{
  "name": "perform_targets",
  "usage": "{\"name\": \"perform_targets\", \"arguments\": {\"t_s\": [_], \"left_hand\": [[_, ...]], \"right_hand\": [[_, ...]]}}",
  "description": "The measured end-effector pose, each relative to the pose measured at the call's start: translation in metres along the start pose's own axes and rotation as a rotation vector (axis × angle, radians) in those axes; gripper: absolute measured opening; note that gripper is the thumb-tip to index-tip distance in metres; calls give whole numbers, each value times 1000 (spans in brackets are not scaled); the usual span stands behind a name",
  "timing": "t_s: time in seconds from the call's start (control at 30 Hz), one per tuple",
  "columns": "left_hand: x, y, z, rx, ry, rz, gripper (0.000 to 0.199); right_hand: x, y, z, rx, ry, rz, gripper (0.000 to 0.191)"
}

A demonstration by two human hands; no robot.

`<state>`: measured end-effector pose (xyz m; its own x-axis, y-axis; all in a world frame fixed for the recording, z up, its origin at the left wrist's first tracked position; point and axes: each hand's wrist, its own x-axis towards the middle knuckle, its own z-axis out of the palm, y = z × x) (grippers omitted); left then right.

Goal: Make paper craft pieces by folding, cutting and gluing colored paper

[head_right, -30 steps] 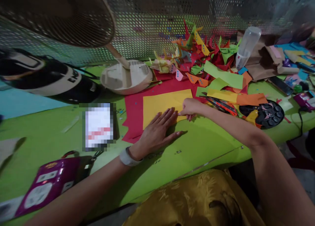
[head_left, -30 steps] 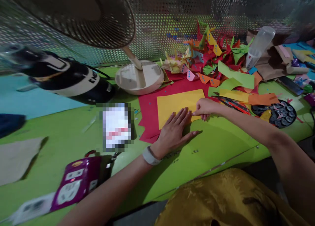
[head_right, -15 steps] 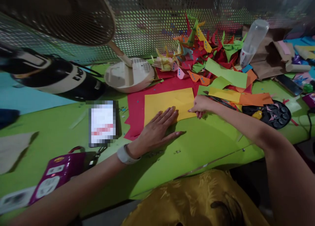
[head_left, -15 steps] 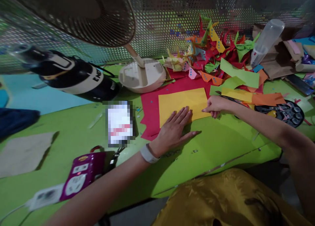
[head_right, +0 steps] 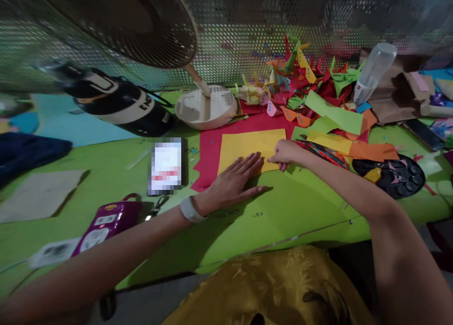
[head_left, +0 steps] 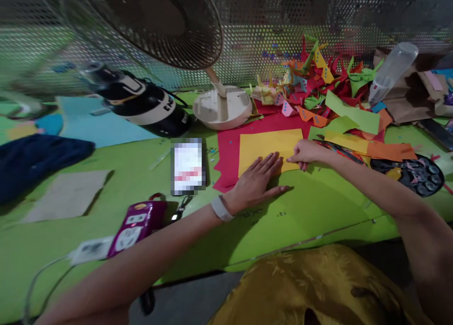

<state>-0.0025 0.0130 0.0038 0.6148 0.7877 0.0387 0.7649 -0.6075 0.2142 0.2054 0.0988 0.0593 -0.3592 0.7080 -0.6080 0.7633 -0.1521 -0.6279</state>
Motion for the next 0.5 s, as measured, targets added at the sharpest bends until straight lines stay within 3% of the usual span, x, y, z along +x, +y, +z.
{"name": "perform_targets", "arguments": {"t_s": [0.13, 0.27, 0.4, 0.5], "left_hand": [[-4, -4, -2, 8, -9, 14, 86], [-27, -25, -9, 28, -44, -22, 82], [-48, -50, -33, 94, -66, -149, 83], [-36, -52, -58, 126, 16, -291, 73]], "right_hand": [[10, 4, 4, -6, -24, 10, 43], [7, 7, 3, 14, -25, 4, 42], [5, 7, 3, 28, -43, -6, 41], [6, 7, 3, 31, -52, -11, 38]]}}
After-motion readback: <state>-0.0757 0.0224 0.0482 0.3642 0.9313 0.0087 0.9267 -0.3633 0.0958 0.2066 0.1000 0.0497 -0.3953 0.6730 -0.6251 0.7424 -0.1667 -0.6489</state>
